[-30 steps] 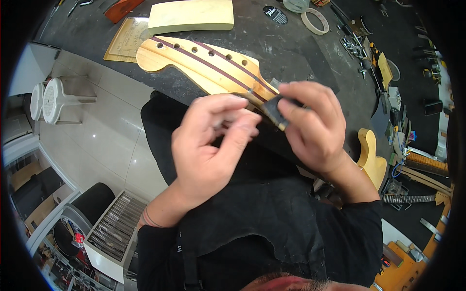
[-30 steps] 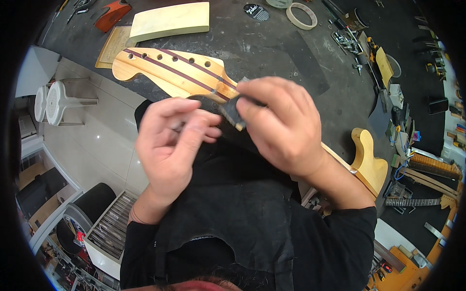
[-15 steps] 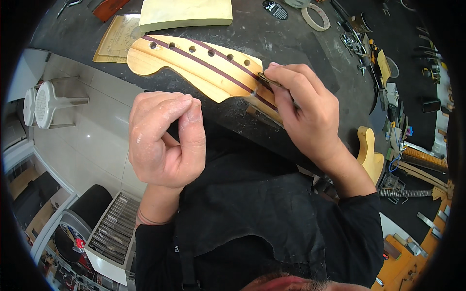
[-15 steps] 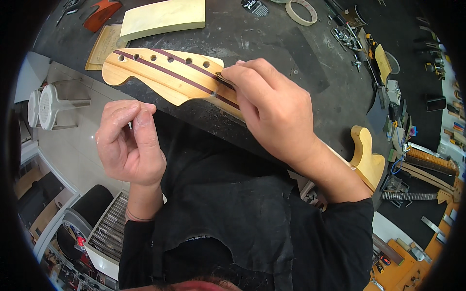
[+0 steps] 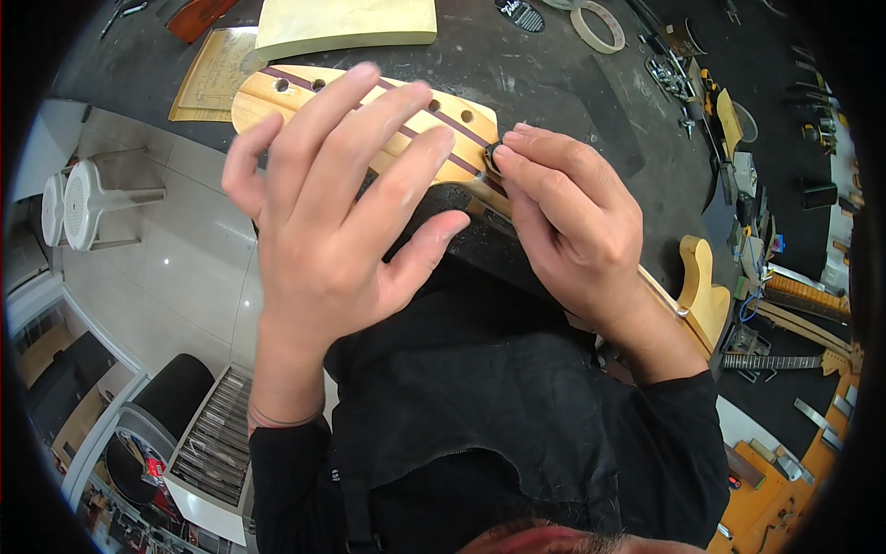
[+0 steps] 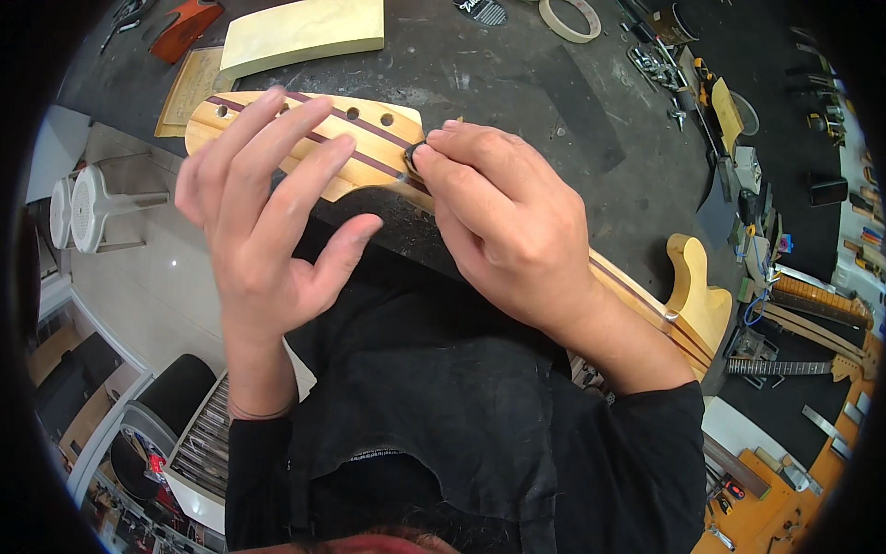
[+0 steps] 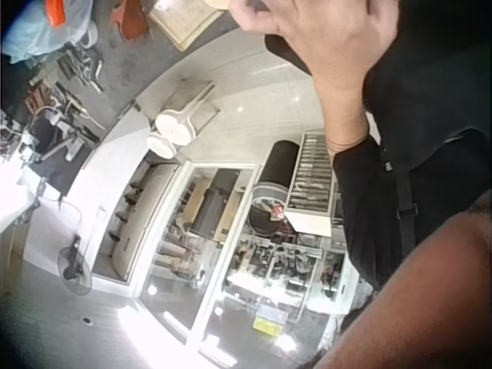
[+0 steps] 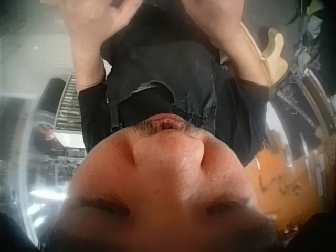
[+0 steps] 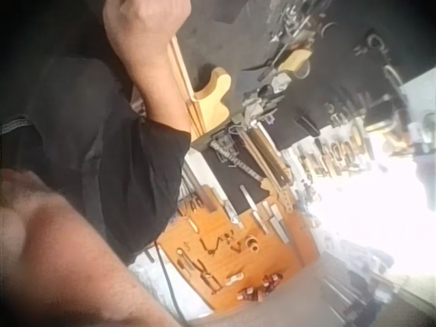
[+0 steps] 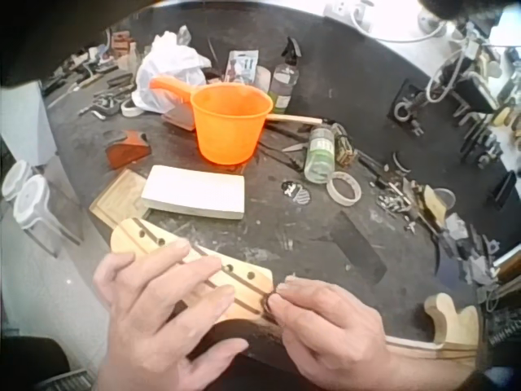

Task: The person sands the back of a guitar neck using a small piece of sandpaper, then wipes the neck with a yellow sponge, and repeatedly wets the sponge and another sanding block in a bucket and at a sink.

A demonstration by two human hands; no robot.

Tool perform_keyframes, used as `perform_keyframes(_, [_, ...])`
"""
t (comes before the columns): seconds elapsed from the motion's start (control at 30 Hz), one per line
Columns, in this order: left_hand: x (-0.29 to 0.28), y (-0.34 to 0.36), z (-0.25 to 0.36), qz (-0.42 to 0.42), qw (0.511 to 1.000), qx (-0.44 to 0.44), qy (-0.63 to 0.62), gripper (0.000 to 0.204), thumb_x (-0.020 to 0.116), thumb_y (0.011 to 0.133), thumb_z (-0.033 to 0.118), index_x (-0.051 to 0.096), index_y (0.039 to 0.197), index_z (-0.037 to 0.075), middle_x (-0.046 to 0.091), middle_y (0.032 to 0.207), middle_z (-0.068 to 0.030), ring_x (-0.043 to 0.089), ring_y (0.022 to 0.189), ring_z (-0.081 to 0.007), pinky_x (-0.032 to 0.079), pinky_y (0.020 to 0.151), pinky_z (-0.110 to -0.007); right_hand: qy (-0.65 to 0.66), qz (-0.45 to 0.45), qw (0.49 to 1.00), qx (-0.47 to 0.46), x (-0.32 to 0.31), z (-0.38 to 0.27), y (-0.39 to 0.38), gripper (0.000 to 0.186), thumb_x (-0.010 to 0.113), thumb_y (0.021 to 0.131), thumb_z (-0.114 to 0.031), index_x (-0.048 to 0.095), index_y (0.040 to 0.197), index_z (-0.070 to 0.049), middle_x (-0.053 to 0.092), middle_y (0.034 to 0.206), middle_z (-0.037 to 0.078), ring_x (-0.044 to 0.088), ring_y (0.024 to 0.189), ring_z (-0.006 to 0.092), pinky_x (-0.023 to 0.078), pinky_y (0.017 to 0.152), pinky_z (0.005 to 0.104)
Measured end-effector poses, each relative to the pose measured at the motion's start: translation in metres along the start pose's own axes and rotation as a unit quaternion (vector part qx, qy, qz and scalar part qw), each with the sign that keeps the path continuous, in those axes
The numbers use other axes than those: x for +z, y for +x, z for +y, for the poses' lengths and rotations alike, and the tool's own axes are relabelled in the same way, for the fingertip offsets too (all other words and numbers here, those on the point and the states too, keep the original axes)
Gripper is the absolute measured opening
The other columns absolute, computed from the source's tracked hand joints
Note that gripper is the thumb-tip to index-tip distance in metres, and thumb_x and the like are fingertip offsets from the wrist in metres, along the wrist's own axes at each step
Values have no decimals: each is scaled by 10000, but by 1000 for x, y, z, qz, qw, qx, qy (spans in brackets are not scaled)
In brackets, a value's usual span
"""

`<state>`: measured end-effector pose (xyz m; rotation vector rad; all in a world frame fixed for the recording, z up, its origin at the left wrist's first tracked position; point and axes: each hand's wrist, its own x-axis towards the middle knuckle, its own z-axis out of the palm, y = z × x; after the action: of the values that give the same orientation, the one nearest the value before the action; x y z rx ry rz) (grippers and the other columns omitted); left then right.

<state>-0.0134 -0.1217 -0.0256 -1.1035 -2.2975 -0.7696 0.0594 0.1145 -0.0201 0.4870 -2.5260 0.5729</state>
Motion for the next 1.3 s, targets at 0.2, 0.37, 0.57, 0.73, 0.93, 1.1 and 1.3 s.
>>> perform_keyframes(0.2, [-14, 34, -5, -162, 987, 14, 11, 668, 864, 809, 461, 720, 1390, 166, 695, 1430, -6, 615, 1376, -238, 242, 1248, -521, -17, -19, 999, -22, -10, 0, 1, 321, 809, 782, 68, 780, 1092, -12, 756, 1072, 110, 756, 939, 311, 625, 785, 395])
perform_keyframes(0.37, [-10, 38, -7, -175, 984, 26, 18, 639, 872, 822, 376, 713, 1397, 148, 705, 1361, -17, 634, 1333, -228, 232, 1262, -535, -5, -5, 1000, 22, -3, 6, 4, 298, 808, 802, 41, 783, 1092, -23, 761, 1028, 92, 751, 905, 278, 614, 747, 373])
perform_keyframes(0.57, [-7, 37, -4, -166, 986, 20, 19, 620, 876, 819, 347, 720, 1384, 142, 710, 1343, -20, 644, 1305, -232, 245, 1253, -527, -5, -9, 1000, 9, -4, 13, 5, 277, 792, 819, 39, 779, 1086, -36, 760, 1003, 79, 752, 848, 267, 611, 718, 367])
perform_keyframes(0.73, [-7, 38, -4, -164, 986, 22, 22, 621, 883, 808, 344, 724, 1370, 132, 716, 1332, -24, 649, 1291, -235, 254, 1245, -523, 7, -29, 999, 13, -10, 10, 5, 322, 785, 829, 108, 798, 1125, -17, 783, 1027, 124, 776, 860, 274, 621, 724, 344])
perform_keyframes(0.93, [-8, 39, -4, -163, 986, 21, 29, 654, 889, 799, 334, 717, 1398, 139, 721, 1319, -23, 662, 1270, -238, 263, 1237, -513, -37, -6, 999, -22, -3, 15, 8, 269, 823, 796, -19, 766, 1058, -51, 730, 935, 54, 738, 781, 241, 591, 655, 355])
perform_keyframes(1.1, [-5, 38, -4, -144, 989, 16, 11, 773, 896, 796, 319, 651, 1516, 179, 733, 1275, -32, 676, 1244, -240, 276, 1229, -505, -46, 2, 999, -24, -2, 20, 15, 262, 832, 800, -34, 762, 1052, -52, 707, 912, 44, 718, 746, 228, 582, 638, 347])
perform_keyframes(1.3, [-4, 39, -4, -140, 990, 17, 2, 828, 902, 793, 338, 619, 1559, 202, 739, 1255, -37, 683, 1233, -238, 285, 1226, -498, -49, -7, 998, -43, -3, 24, 16, 283, 843, 771, -31, 756, 1039, -52, 690, 883, 37, 716, 744, 221, 577, 629, 341])
